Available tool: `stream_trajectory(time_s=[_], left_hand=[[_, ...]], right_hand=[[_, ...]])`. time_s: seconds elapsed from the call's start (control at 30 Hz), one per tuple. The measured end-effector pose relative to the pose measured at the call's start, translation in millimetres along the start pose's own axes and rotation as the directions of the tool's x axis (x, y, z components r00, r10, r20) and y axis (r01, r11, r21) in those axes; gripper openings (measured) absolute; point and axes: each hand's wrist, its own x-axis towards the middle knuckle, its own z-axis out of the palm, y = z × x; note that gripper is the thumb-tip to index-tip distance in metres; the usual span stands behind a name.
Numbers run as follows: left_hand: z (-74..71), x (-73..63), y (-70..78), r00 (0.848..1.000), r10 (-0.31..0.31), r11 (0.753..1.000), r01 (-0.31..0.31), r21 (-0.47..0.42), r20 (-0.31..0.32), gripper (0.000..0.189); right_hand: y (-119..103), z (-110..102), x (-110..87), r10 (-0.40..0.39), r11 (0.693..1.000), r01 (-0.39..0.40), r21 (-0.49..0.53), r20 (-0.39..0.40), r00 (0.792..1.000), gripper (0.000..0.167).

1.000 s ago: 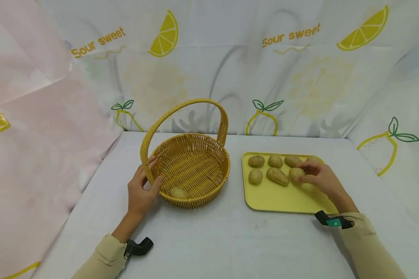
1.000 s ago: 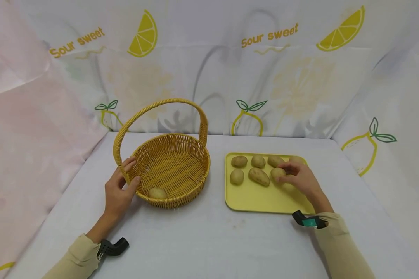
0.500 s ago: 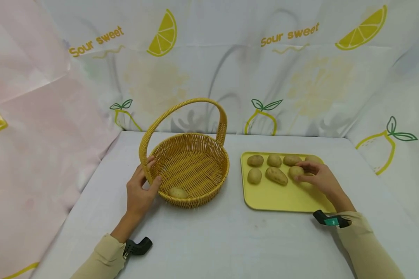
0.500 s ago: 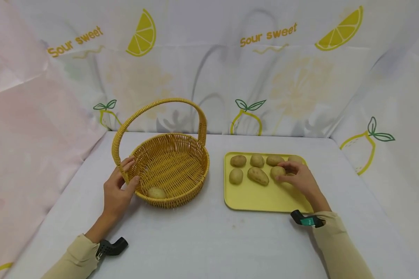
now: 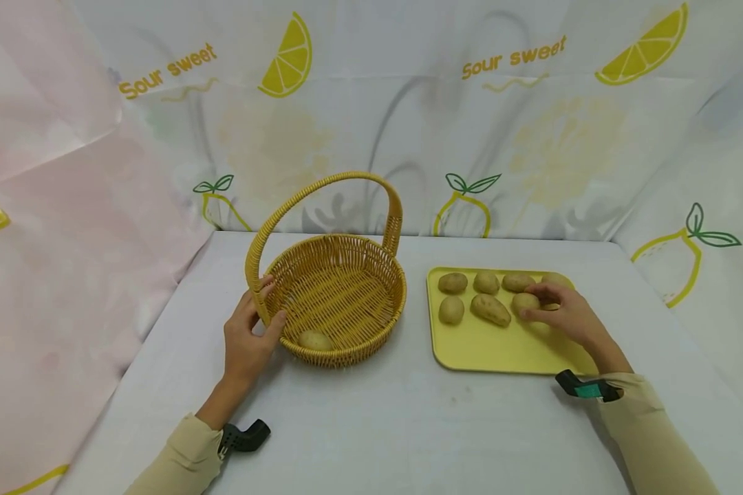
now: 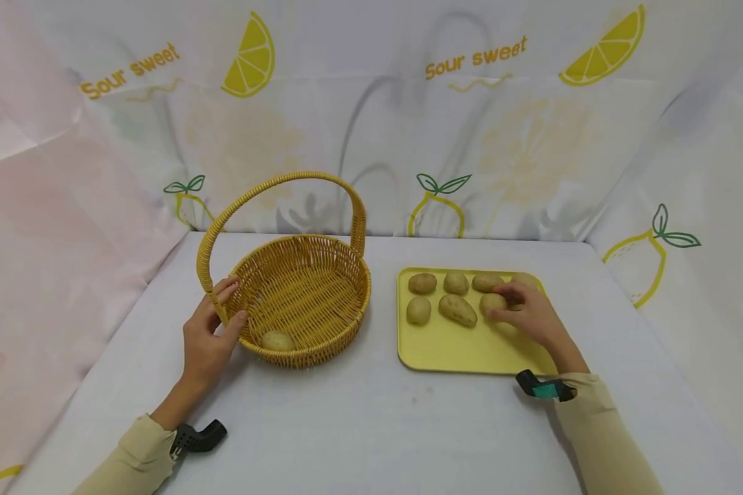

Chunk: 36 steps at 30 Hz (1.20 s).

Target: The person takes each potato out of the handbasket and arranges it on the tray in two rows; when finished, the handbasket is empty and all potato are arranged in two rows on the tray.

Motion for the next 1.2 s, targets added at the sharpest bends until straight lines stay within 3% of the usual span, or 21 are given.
stream_trajectory(time_s=[0.2, 0.33, 0.47, 0.6, 0.87, 1.1, 1.2], left_hand=[[-0.3, 3.4, 12.2, 1.0, 0.001, 1.0, -0.001, -0.019, 0.005, 0.047], [1.7, 0.1, -3.6, 1.0, -0.005, 1.0, 0.005, -0.007, 0.011, 0.048], [0.6, -4.4, -22.5, 1.0, -0.018, 1.0, 0.017, 0.021, 0.012, 0.051], [-1.5, -3.7, -17.4, 1.0, -0.023, 0.999, 0.023, 0.034, 0.013, 0.05], [-2.3, 3.5, 16.0, 1.0, -0.023, 1.0, 0.024, -0.012, 0.016, 0.047], [-0.2, 2.1, 6.9, 0.999, -0.032, 0.999, 0.032, -0.002, 0.005, 0.047], [0.0, 0.7, 0.6, 1.0, -0.026, 1.0, 0.026, 0.017, 0.003, 0.048]], right_hand=[[-12.6, -6.5, -4.1, 0.01, 0.996, -0.006, -0.094, 0.035, 0.999, 0.058], [-21.3, -11.6, -6.6, -0.025, 0.99, 0.029, -0.137, 0.035, 0.999, 0.054], [-37.1, -9.4, -1.7, -0.101, 0.985, 0.097, -0.143, -0.02, 0.995, 0.039], [-57.1, 2.2, 9.1, -0.166, 0.984, 0.162, -0.078, -0.055, 0.985, 0.029], [-102.1, 23.5, 32.8, -0.315, 0.945, 0.313, 0.094, 0.003, 0.949, 0.02], [-130.0, 34.4, 50.4, -0.365, 0.911, 0.343, 0.227, 0.064, 0.929, 0.02], [-144.4, 40.3, 58.5, -0.402, 0.894, 0.366, 0.256, 0.101, 0.91, 0.02]])
